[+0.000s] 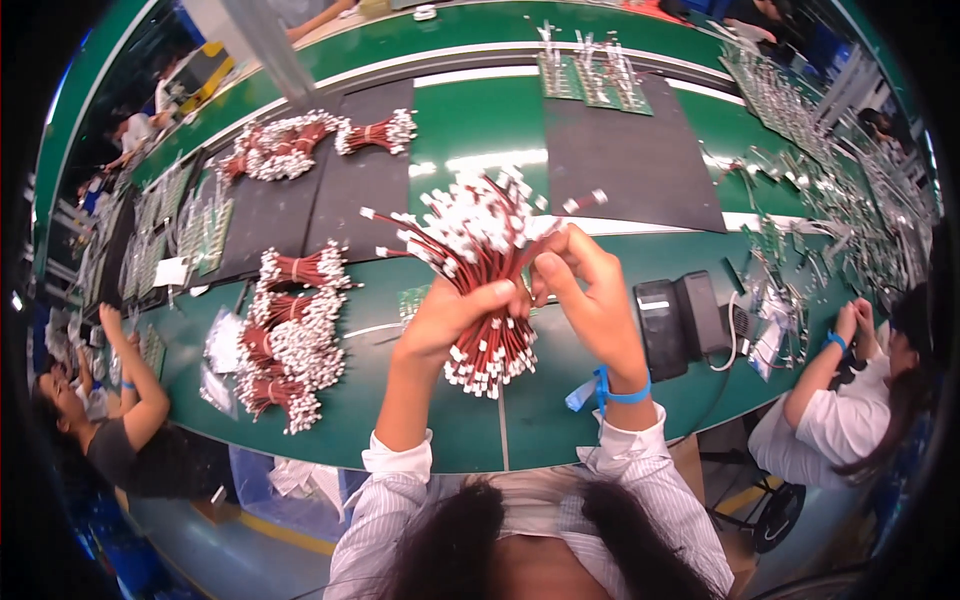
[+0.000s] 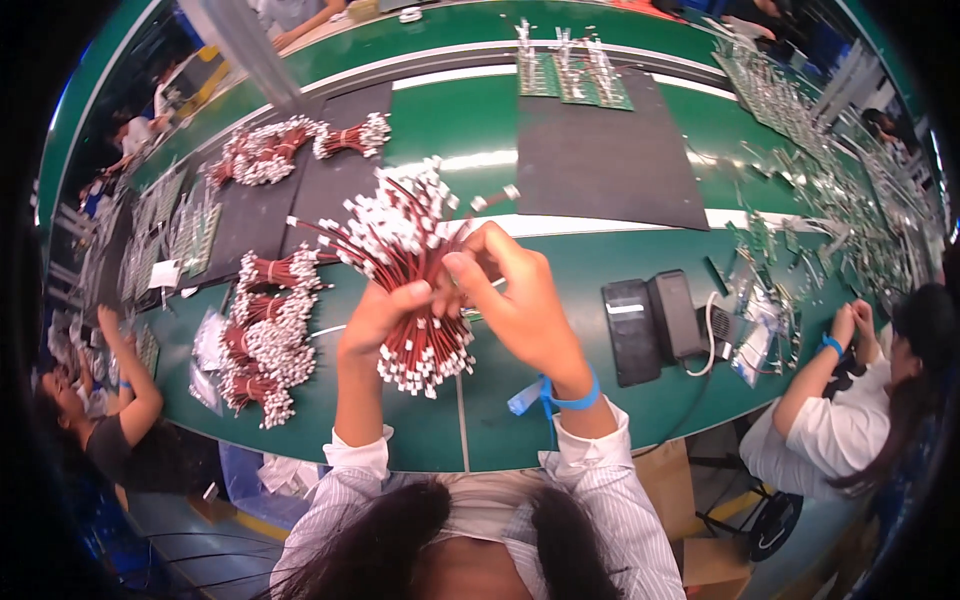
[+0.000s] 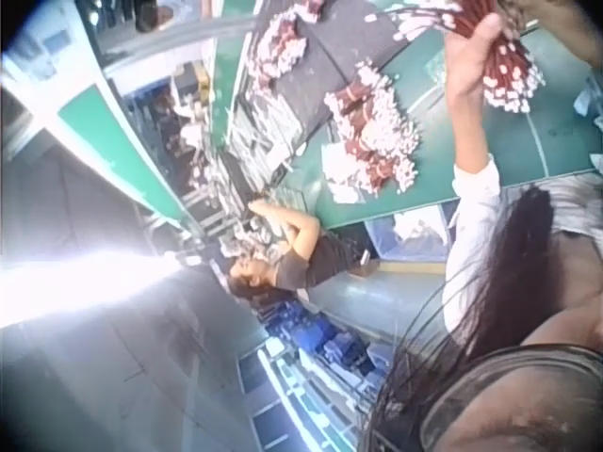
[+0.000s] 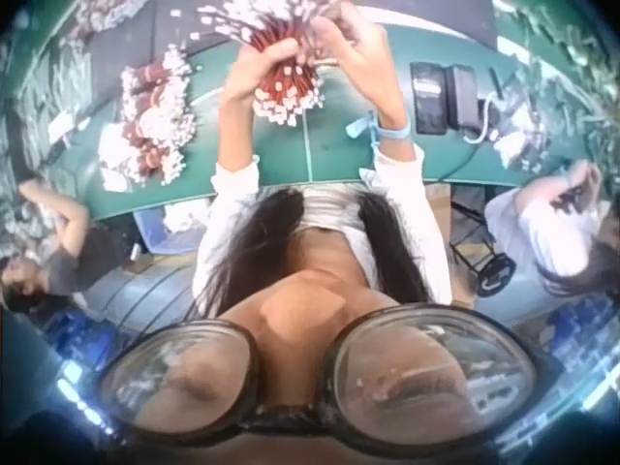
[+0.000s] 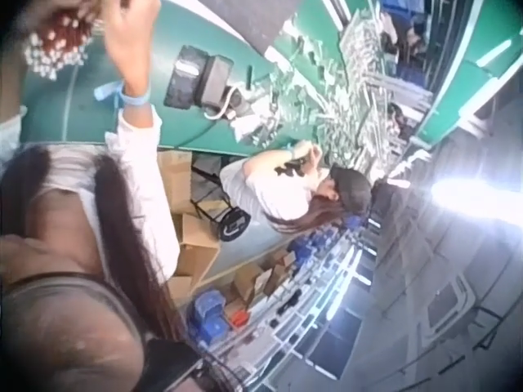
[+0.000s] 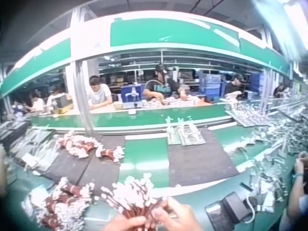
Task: The person assembles wiring harnesses by hand, connecting small white connectors to red wires and organizing them on an assembly line.
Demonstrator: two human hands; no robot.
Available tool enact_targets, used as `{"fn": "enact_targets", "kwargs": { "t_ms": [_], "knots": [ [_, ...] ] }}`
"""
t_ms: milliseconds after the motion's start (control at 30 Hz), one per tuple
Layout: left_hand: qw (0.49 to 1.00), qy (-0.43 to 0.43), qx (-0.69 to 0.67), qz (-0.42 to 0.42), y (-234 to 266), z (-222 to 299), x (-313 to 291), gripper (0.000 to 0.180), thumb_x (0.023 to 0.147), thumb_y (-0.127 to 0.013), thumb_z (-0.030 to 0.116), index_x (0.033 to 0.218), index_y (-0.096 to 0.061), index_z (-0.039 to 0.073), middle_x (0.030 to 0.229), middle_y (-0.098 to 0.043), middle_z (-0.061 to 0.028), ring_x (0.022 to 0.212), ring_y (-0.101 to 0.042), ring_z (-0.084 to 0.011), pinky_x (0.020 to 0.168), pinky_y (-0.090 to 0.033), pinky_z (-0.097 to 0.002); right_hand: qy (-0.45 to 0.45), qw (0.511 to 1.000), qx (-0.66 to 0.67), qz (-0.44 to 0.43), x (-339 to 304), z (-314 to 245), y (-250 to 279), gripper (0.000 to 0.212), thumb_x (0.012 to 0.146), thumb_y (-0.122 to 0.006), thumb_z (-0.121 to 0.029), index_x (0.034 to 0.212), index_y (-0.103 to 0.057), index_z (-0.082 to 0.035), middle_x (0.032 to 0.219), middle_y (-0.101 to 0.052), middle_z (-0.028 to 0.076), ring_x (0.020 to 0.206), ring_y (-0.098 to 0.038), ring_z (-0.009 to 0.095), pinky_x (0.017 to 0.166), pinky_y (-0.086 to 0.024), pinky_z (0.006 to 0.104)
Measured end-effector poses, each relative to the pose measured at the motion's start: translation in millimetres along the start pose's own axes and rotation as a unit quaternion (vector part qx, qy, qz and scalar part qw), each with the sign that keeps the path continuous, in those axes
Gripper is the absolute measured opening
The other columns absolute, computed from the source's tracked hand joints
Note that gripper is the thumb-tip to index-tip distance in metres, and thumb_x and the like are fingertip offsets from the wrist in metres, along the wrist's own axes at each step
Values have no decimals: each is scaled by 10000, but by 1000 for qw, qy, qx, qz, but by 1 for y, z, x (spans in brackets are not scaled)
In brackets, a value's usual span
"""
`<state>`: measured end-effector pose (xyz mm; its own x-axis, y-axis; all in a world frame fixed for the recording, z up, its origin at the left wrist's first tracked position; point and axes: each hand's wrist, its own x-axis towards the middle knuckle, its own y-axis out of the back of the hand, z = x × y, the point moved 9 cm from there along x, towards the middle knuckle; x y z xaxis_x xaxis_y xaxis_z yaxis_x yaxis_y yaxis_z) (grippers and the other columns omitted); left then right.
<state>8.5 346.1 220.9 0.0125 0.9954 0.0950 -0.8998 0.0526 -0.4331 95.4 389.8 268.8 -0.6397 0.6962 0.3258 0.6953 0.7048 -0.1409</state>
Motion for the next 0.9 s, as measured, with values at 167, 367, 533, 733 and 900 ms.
{"fn": "enact_targets", "kwargs": {
  "t_ms": [167, 367, 533, 733, 900],
  "knots": [
    [999, 30, -18, 21, -9, -17, 8, 225, 782, -600, 130, 957, -524, 11, 757, -565, -49, 697, -551, -131, 651, -475, -279, -48, 997, -46, 48, 1, 7, 18, 146, 838, -544, -94, 767, -498, 26, 602, -576, 65, 520, -573, 119, 462, -450, 230],
    [993, 53, 6, 105, 16, -19, 2, 284, 735, -647, 98, 986, -539, 18, 843, -584, -32, 772, -552, -115, 698, -462, -269, -7, 995, -89, 36, 6, 10, 11, 151, 842, -529, -74, 736, -509, 32, 612, -575, 54, 546, -571, 102, 487, -448, 220],
    [995, 61, -41, 63, 12, -21, 3, 272, 742, -636, 110, 981, -546, 16, 835, -565, -21, 742, -530, -101, 670, -447, -248, -31, 998, -26, 49, 3, 17, 9, 153, 854, -507, -75, 764, -529, 46, 603, -565, 49, 551, -557, 89, 490, -435, 209],
    [994, 67, -59, 59, 14, -30, 8, 130, 782, -586, 129, 815, -561, 6, 673, -570, -51, 676, -561, -143, 691, -468, -289, 76, 982, -60, 163, -5, -9, 39, 276, 910, -433, -195, 847, -537, 53, 579, -536, 85, 505, -523, 136, 493, -427, 240],
    [997, 70, -28, -2, 3, -27, 11, 227, 803, -500, 258, 789, -478, 32, 614, -435, -8, 636, -471, -135, 841, -397, -382, 177, 947, 40, 263, -19, -37, 77, 243, 921, -406, -187, 881, -517, 25, 618, -551, 84, 519, -510, 146, 513, -443, 262]
  ]
}}
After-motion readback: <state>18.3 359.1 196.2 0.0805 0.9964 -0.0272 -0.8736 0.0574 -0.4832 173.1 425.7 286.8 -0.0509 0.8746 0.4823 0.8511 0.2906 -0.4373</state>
